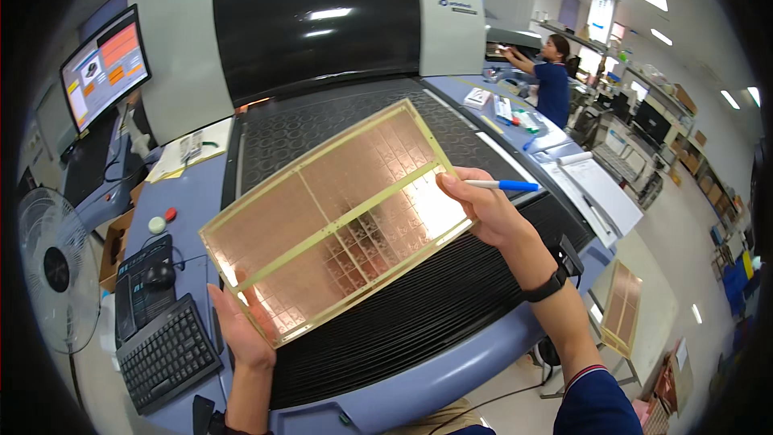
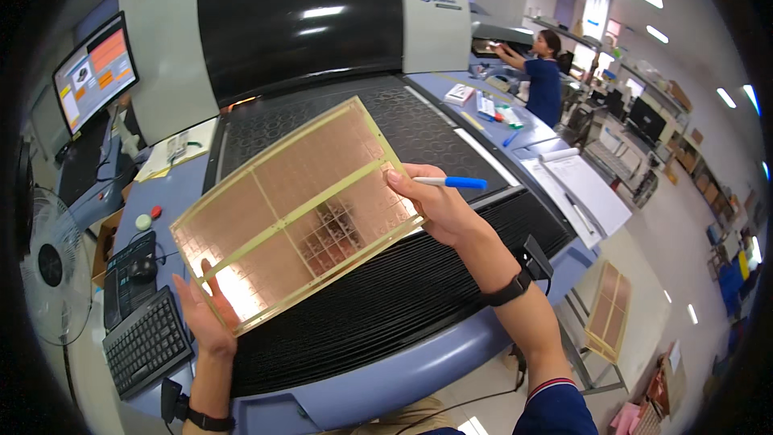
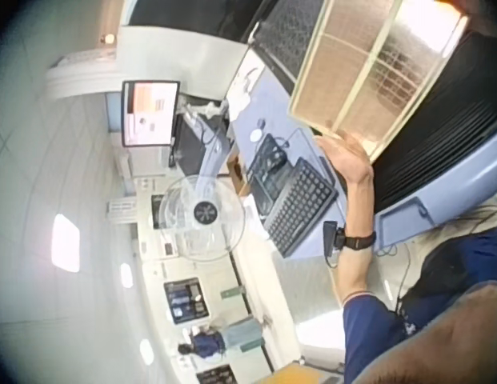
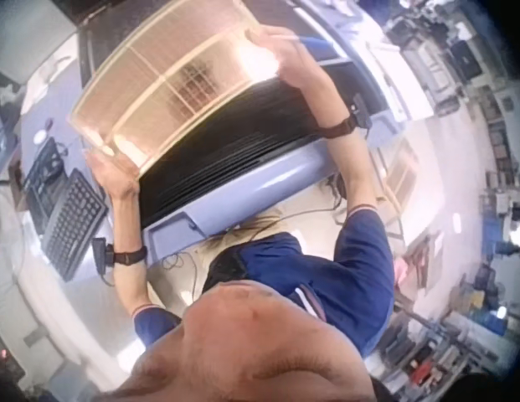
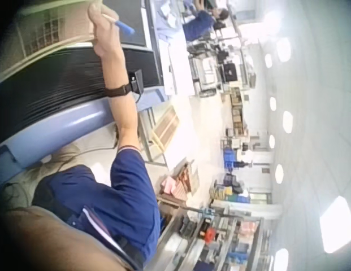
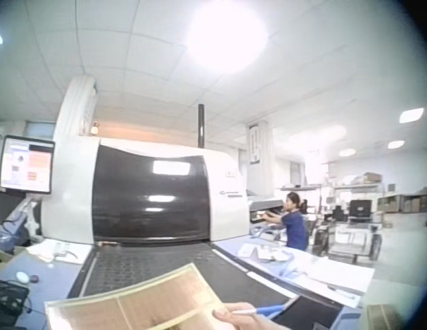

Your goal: Operating an automated optical inspection (AOI) machine to check circuit board panels, using a pen to mark or point at specific areas.

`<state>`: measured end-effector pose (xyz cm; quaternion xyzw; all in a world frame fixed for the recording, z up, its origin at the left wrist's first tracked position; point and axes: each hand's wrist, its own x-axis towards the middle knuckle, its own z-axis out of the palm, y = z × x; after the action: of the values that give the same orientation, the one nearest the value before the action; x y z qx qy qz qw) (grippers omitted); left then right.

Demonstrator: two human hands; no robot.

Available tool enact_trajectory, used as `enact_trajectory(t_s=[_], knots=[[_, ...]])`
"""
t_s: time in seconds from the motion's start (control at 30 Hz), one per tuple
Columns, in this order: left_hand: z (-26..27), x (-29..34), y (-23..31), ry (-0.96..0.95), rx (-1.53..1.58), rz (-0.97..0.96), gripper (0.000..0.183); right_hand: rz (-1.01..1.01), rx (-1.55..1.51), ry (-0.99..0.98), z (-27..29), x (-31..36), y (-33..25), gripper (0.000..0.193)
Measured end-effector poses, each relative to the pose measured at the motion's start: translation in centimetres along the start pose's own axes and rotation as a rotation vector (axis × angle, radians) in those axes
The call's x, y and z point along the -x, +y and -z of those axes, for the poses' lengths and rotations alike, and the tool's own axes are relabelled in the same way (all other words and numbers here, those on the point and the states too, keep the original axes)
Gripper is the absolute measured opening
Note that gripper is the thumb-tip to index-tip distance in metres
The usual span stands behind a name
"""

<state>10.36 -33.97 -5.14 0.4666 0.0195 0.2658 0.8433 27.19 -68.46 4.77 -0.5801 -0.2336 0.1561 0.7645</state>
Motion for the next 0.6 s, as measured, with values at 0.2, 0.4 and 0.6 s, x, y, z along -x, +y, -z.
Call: enact_trajectory(t_s=[0.2, 0.4, 0.6], knots=[[-1.7, 0.8, 0.4, -0.062, -0.125, 0.032, 0.078, -0.166, -0.009, 0.001, 3.6, -1.9, 3.9, 0.023], [-2.7, 0.5, 0.4, 0.026, -0.052, 0.130, 0.057, -0.175, -0.158, -0.145, 7.5, -2.6, 6.0, 0.033], [-2.4, -0.3, 0.4, 0.141, 0.017, 0.231, 0.041, -0.222, -0.738, -0.094, 3.9, -1.0, 5.4, 0.056]])
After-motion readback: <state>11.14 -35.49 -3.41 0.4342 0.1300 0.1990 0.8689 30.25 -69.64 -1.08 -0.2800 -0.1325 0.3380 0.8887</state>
